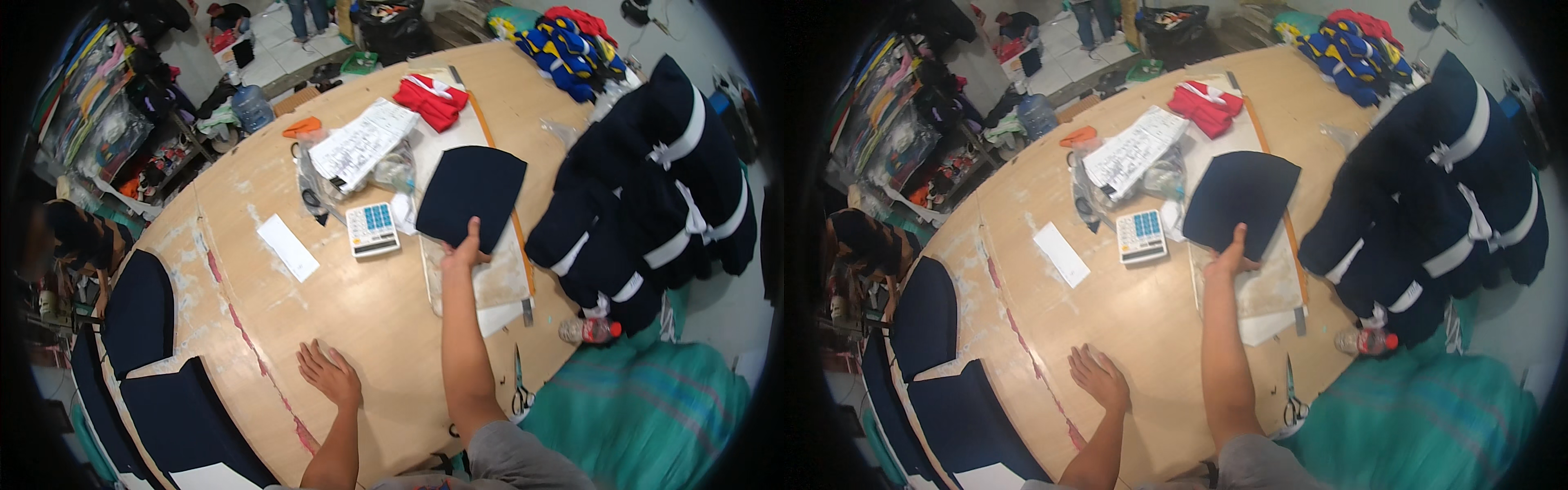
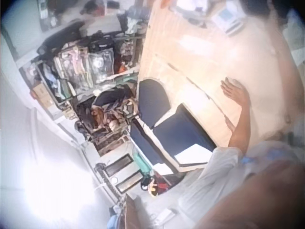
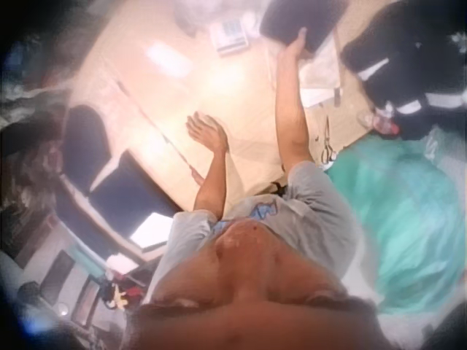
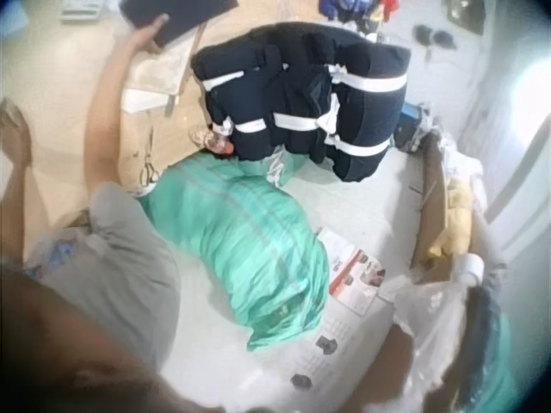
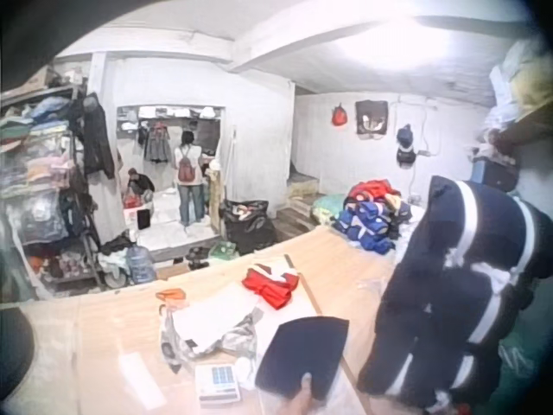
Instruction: The person cuts a piece of dark blue fabric using shears, then folds and stacks the cut pieces on the table. A coworker sews fabric pieces at a nearby machine. The person continues to fold and arrange the cut fabric pieces into neat stacks.
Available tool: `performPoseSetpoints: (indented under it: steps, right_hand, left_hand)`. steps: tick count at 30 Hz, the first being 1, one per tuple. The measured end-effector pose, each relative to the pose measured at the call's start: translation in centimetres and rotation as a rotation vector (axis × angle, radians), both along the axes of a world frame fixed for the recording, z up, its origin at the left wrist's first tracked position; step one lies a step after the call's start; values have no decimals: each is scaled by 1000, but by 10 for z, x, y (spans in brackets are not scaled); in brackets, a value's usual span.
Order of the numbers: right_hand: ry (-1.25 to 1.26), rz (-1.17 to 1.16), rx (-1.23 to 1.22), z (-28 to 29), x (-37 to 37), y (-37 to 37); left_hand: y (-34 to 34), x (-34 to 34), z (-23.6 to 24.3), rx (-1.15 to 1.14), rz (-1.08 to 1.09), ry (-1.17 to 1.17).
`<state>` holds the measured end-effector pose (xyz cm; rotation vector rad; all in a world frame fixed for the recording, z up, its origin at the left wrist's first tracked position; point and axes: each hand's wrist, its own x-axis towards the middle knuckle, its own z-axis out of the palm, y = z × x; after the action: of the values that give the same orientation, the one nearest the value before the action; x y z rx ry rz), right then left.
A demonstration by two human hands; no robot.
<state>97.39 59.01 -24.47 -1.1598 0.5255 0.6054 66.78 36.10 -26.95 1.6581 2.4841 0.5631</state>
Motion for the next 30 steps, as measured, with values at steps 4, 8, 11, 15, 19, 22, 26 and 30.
performPoseSetpoints:
  steps: [4,8,11,15,19,22,26,30]
  right_hand:
    - [-178,58,-19,-20,54,33]
    - [-248,74,-102,-33,131,80]
    - [-297,60,-77,-40,190,121]
    - [-295,75,-33,-42,286,150]
    - [-1038,639,-284,-59,246,159]
    - [-1391,785,-341,-66,324,143]
    - [-1040,399,67,-85,174,102]
    - [-944,782,-128,-42,-31,-86]
  left_hand:
    - [5,0,4,-54,4,-28]
    - [8,1,7,-77,-2,-39]
    - [11,-2,3,-79,-2,-33]
    - [15,-3,-7,-73,-51,-38]
    - [-3,-12,-2,-105,16,17]
    - [7,-11,-17,-96,-48,-11]
    - [-12,-20,-9,-79,-5,91]
    - [-13,-22,-9,12,-13,54]
